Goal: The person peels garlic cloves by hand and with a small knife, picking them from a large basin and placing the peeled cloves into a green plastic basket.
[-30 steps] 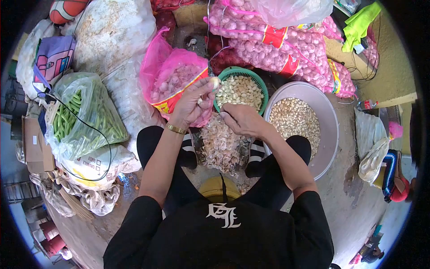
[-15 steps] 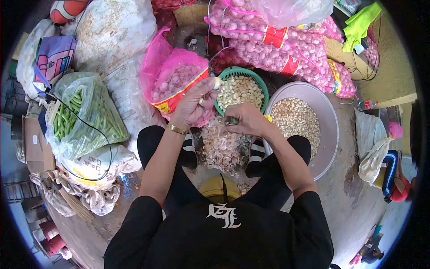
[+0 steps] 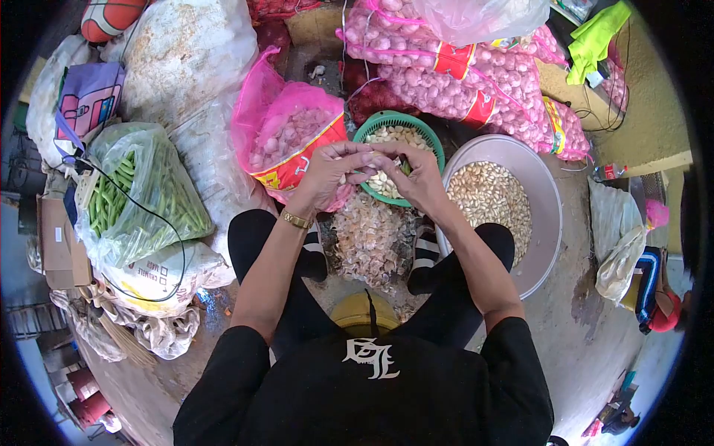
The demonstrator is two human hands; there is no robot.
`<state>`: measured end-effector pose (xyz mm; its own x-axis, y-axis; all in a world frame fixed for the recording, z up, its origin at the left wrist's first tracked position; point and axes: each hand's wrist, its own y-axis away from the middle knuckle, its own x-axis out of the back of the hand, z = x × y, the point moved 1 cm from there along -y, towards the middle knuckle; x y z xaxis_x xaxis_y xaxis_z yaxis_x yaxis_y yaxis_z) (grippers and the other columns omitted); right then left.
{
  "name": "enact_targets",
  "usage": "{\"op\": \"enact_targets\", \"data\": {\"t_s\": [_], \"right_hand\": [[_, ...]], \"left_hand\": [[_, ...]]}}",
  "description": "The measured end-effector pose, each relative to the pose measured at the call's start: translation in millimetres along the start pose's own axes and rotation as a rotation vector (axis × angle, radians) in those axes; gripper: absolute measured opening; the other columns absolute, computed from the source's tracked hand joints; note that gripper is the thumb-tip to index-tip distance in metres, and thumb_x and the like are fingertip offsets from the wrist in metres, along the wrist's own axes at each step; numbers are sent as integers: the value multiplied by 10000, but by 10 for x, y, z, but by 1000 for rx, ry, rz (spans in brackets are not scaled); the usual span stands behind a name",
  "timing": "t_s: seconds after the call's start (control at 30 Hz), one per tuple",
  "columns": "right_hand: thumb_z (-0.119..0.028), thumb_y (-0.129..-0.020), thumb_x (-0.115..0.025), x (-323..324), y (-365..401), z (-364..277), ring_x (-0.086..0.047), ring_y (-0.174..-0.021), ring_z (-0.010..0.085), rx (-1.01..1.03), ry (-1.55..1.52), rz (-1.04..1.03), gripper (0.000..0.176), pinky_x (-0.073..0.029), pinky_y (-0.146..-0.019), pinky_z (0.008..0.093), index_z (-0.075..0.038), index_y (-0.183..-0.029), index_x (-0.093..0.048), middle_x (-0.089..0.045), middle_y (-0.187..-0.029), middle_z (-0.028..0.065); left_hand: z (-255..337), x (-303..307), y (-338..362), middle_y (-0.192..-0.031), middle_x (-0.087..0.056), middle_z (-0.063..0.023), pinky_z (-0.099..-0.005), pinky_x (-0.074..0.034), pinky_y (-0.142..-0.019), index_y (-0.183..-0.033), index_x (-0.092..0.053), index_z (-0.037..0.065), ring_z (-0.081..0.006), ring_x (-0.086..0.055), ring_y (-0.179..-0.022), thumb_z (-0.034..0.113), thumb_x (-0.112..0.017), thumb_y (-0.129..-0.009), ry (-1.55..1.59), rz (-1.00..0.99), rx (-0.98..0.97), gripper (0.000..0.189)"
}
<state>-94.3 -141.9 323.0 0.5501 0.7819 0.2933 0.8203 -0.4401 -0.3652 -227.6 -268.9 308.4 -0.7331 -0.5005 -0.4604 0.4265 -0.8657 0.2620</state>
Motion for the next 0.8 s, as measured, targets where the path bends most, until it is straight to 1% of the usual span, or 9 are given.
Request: {"op": "enact_targets", "data": {"t_s": [0.07,0.13,0.27,0.33,0.43,0.57,0.63,0.77,0.8], "right_hand": [[-144,-888,-679,-1,21,84,-640,-781,143,3,-60,4,222,-492,-717,301,-11,-1066,-678,-694,-855,108],[-134,-943,-617,23,15,48,-617,-798,112,-132,10,13,216,-483,-748,253,46,-1055,-661,-692,-869,57],[-158,-941,-611,13,26,144,-631,-787,109,-228,-44,47,202,-493,-735,269,22,-1002,-683,-704,-883,83],[-178,-951,-605,16,21,112,-619,-801,90,-391,-339,22,215,-489,-755,256,18,-991,-684,-697,-896,52],[-181,-942,-626,32,16,-19,-610,-817,77,-499,-401,22,209,-484,-769,246,10,-1001,-687,-686,-903,29],[-162,-913,-666,-29,27,36,-606,-836,72,-294,-307,28,209,-483,-777,240,16,-1021,-686,-689,-903,41],[-145,-877,-707,-22,27,58,-607,-831,71,-166,-171,50,242,-482,-772,235,22,-1051,-684,-697,-884,49],[-133,-858,-722,-2,23,37,-610,-809,71,-235,-223,87,238,-487,-750,239,25,-1033,-692,-706,-867,58],[-137,-863,-715,-1,29,42,-610,-796,72,-251,-181,110,217,-488,-737,241,26,-1007,-698,-707,-852,56]], "left_hand": [[-17,-15,-7,-970,-683,-95,-213,-569,-669,-1035,-663,-17,-129,-662,-819,58,-687,-873,14,-37,-11,180],[-20,-55,1,-968,-682,-105,-211,-566,-683,-1039,-658,-31,-139,-664,-828,33,-683,-869,26,39,-38,183],[-38,-41,-32,-993,-676,-115,-215,-569,-685,-1056,-643,-39,-149,-667,-837,16,-678,-868,-19,40,-65,199],[-22,-34,-26,-998,-673,-112,-211,-576,-676,-1083,-632,-33,-132,-669,-801,27,-654,-887,80,-5,-69,206],[-50,16,-59,-990,-661,-97,-221,-582,-676,-1102,-602,-24,-130,-669,-798,52,-628,-914,163,-18,-13,205],[-190,54,-97,-973,-653,-86,-215,-577,-656,-1113,-574,-6,-122,-665,-785,92,-604,-939,432,-39,58,202],[-263,60,-111,-990,-646,-47,-160,-564,-675,-1095,-601,34,-91,-634,-920,118,-612,-941,472,-88,86,176],[-254,-7,-110,-981,-648,-44,-173,-570,-658,-1071,-608,48,-90,-638,-837,128,-625,-934,413,-98,65,160],[-195,-81,-77,-933,-648,-48,-175,-549,-605,-1102,-595,35,-88,-635,-764,124,-611,-942,354,-35,72,183]]}}
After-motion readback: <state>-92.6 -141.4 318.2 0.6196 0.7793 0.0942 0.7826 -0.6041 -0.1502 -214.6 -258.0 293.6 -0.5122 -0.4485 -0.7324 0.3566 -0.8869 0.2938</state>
